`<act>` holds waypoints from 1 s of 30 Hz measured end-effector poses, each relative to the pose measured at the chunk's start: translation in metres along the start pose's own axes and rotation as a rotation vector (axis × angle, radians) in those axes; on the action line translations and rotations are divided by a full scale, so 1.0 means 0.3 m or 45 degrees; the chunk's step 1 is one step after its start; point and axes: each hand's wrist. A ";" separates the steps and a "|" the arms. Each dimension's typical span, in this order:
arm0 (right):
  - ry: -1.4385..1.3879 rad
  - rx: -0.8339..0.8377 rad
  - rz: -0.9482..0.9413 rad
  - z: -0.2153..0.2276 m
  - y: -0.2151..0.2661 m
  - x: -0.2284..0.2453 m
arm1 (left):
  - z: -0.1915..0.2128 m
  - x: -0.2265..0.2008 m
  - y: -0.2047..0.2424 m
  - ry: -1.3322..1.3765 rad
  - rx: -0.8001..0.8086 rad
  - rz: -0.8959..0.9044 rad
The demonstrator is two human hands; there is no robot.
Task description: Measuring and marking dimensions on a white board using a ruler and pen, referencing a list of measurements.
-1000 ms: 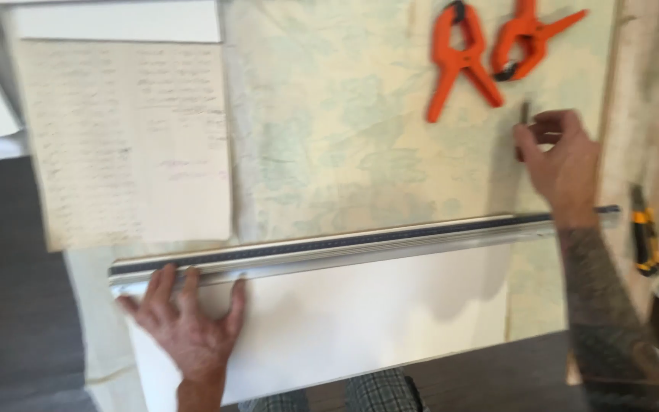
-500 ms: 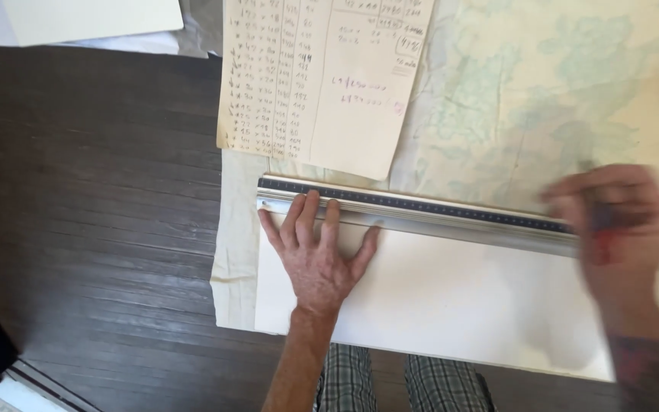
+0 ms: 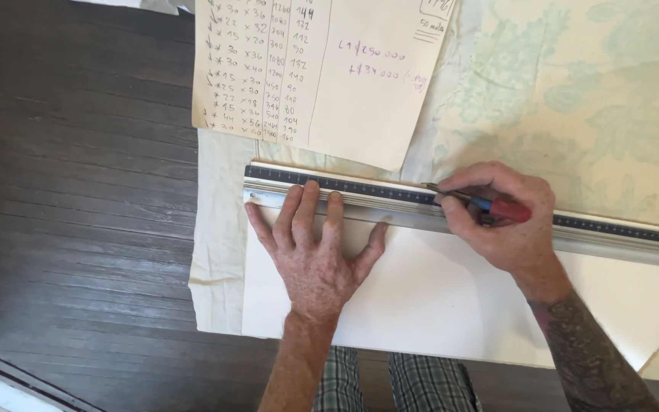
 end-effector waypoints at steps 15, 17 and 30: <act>0.034 -0.043 -0.092 -0.030 -0.006 0.000 | -0.008 0.003 0.010 0.007 0.012 0.010; 0.045 -0.020 -0.069 -0.027 -0.005 -0.001 | -0.009 0.004 0.011 0.004 0.009 0.011; 0.087 -0.010 -0.050 -0.032 -0.010 0.011 | -0.007 0.002 0.009 0.008 0.009 0.016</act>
Point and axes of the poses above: each hand's wrist, its own y-axis away from the middle knuckle, its own z-axis out of the back of the hand, x = y × z, and after that the axes turned 15 degrees about -z, right-handed
